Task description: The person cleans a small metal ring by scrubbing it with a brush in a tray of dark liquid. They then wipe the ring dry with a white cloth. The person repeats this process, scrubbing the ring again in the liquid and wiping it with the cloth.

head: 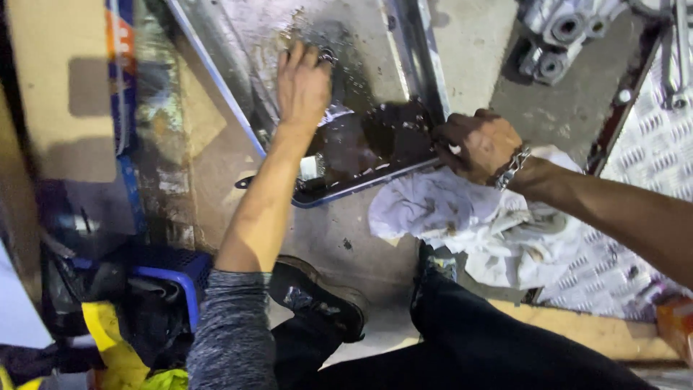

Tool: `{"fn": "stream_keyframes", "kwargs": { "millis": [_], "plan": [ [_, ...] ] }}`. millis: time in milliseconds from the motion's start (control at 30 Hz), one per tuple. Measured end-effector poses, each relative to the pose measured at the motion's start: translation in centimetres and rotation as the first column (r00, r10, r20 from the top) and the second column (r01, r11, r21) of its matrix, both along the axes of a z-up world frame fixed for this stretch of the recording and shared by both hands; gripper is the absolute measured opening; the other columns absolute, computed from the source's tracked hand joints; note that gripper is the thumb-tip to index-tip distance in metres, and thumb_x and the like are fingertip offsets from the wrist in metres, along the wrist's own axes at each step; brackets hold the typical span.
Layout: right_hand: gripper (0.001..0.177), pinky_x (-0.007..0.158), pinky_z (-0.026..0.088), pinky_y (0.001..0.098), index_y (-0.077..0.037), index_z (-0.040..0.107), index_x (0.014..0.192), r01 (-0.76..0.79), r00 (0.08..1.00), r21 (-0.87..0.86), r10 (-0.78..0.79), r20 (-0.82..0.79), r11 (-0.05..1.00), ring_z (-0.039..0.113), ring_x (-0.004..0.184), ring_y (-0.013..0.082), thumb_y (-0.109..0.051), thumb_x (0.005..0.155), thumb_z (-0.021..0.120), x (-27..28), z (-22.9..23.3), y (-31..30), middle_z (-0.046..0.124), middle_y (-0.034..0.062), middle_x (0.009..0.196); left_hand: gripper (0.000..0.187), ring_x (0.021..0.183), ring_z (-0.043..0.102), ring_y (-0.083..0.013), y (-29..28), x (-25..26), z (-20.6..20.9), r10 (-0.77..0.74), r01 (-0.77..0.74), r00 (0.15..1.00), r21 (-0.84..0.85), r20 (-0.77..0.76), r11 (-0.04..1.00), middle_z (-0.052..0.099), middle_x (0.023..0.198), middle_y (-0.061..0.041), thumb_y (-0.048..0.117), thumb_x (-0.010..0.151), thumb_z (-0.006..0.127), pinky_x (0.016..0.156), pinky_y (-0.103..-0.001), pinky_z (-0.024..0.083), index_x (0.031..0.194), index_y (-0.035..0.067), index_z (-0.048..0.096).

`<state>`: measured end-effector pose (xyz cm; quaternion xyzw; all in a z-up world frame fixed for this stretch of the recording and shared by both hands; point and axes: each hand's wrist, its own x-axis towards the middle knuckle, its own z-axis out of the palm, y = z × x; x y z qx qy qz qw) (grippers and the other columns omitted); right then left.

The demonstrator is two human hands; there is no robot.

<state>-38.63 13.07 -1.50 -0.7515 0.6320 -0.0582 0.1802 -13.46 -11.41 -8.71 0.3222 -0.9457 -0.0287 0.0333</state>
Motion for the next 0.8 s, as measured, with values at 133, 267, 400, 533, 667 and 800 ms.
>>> {"fn": "stream_keyframes", "kwargs": {
  "millis": [133,267,400,533,667,800],
  "plan": [
    [0.018,0.062,0.061,0.0383,-0.015,0.076,0.106,0.104,0.995,-0.055,-0.104,-0.008,0.993,0.069,0.063,0.02,-0.027,0.1,0.064,-1.6,1.7,1.9,0.073,0.0047,0.088,0.015,0.117,0.055,-0.0408,-0.7,-0.1,-1.4,-0.131,0.127,0.991,-0.128,-0.024,0.984,0.072,0.108,-0.019,0.013,0.079,0.072,0.099,-0.055,0.043,0.088,0.004,0.078],
    [0.024,0.06,0.059,0.0427,-0.006,0.075,0.105,0.207,0.978,-0.079,-0.203,0.051,0.975,0.071,0.067,0.0258,-0.028,0.105,0.063,-3.1,3.3,3.4,0.074,0.0091,0.09,0.016,0.133,0.051,-0.0441,-1.0,-0.3,0.0,-0.142,0.146,0.981,-0.023,0.13,0.989,0.071,0.129,-0.027,0.011,0.085,0.079,0.116,-0.06,0.031,0.097,0.001,0.076],
    [0.019,0.062,0.057,0.0409,-0.012,0.076,0.109,0.276,0.961,-0.04,-0.275,0.027,0.96,0.07,0.072,0.0249,-0.027,0.104,0.065,-3.9,4.6,5.5,0.074,0.0056,0.093,0.019,0.133,0.052,-0.0395,-1.7,-1.0,2.8,-0.146,0.136,0.973,0.066,0.18,0.989,0.072,0.127,-0.021,0.023,0.084,0.085,0.117,-0.06,0.029,0.089,0.007,0.078],
    [0.023,0.059,0.058,0.0364,-0.026,0.076,0.106,0.296,0.952,0.482,-0.214,-0.22,0.825,0.072,0.08,0.0222,-0.041,0.098,0.061,-3.2,9.0,6.2,0.076,0.002,0.098,0.023,0.107,0.055,-0.0338,-3.7,-1.7,5.7,-0.204,0.192,0.971,0.105,0.125,0.976,0.071,0.099,-0.011,0.037,0.078,0.088,0.083,-0.051,0.046,0.085,0.018,0.076],
    [0.034,0.088,0.064,0.0412,-0.046,0.073,0.12,0.288,0.957,0.914,-0.048,-0.286,0.285,0.068,0.121,0.0197,-0.054,0.088,0.067,-0.7,10.8,11.0,0.072,-0.012,0.127,0.024,0.108,0.058,-0.0359,-4.9,-2.2,8.8,-0.386,0.344,0.911,0.249,0.146,0.905,0.072,0.092,-0.012,0.036,0.078,0.091,0.087,-0.054,0.048,0.087,0.018,0.077],
    [0.038,0.08,0.063,0.042,-0.025,0.078,0.108,0.367,0.929,0.908,-0.129,-0.347,0.202,0.073,0.109,0.0244,-0.055,0.087,0.07,4.4,7.5,19.6,0.074,-0.0028,0.117,0.023,0.102,0.057,-0.0299,-1.5,-4.1,10.6,-0.47,0.412,0.872,0.312,0.139,0.856,0.072,0.093,-0.008,0.034,0.081,0.09,0.09,-0.047,0.044,0.089,0.016,0.076]
  ]
}}
